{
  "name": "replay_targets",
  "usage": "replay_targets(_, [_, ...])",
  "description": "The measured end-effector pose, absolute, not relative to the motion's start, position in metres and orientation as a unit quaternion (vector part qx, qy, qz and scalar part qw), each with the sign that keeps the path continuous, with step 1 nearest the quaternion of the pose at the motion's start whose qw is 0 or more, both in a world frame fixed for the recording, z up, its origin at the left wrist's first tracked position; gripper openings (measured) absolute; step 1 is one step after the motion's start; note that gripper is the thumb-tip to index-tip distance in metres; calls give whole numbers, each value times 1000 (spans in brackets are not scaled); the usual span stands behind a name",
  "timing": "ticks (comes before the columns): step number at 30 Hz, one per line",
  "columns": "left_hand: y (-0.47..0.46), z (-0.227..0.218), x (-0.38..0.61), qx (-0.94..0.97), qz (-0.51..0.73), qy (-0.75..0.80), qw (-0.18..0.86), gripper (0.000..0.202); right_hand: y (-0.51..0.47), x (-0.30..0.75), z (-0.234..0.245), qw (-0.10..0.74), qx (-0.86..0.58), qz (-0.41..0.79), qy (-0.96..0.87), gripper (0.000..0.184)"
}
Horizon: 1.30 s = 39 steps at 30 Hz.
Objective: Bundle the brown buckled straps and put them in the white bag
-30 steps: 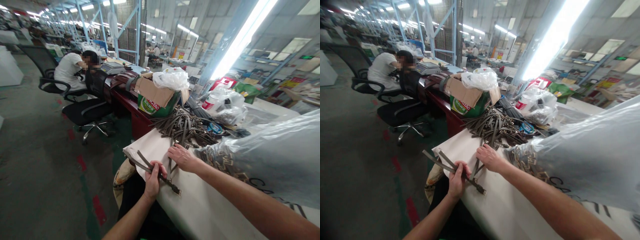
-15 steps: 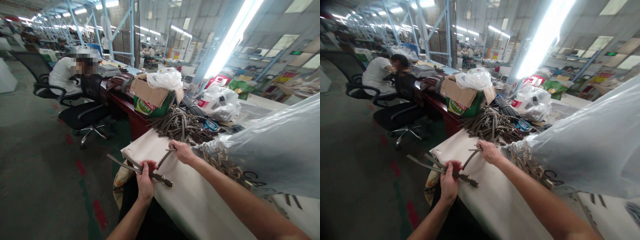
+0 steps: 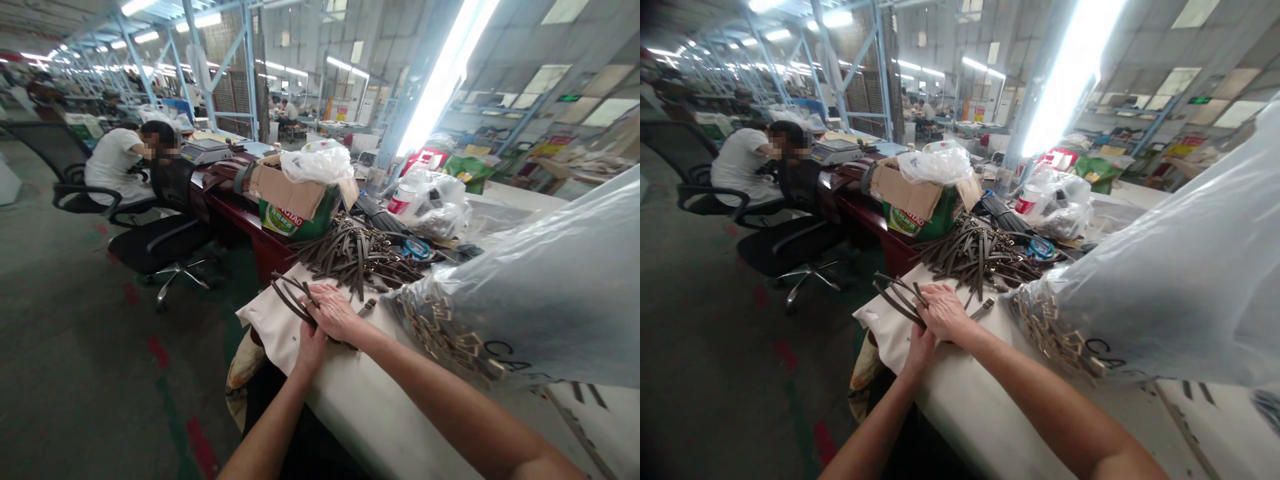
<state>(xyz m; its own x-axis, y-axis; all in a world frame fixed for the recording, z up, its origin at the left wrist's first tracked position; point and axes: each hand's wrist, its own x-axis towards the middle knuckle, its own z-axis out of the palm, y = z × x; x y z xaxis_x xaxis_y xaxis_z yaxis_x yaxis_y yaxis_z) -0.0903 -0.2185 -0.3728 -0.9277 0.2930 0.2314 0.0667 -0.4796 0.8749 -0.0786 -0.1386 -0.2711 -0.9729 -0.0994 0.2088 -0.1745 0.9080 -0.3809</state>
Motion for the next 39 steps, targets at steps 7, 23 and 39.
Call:
replay_targets(7, [-223,-359,-89,200,819,525,116,35,-142,-82,-263,3,46,112,-993,41])
replay_targets(23, [-224,-354,-82,79,877,442,173,30,22,-112,-285,101,0,-113,-989,51])
replay_targets(39, [-226,-354,-84,64,921,372,95,27,36,-114,-276,355,-65,90,-928,27])
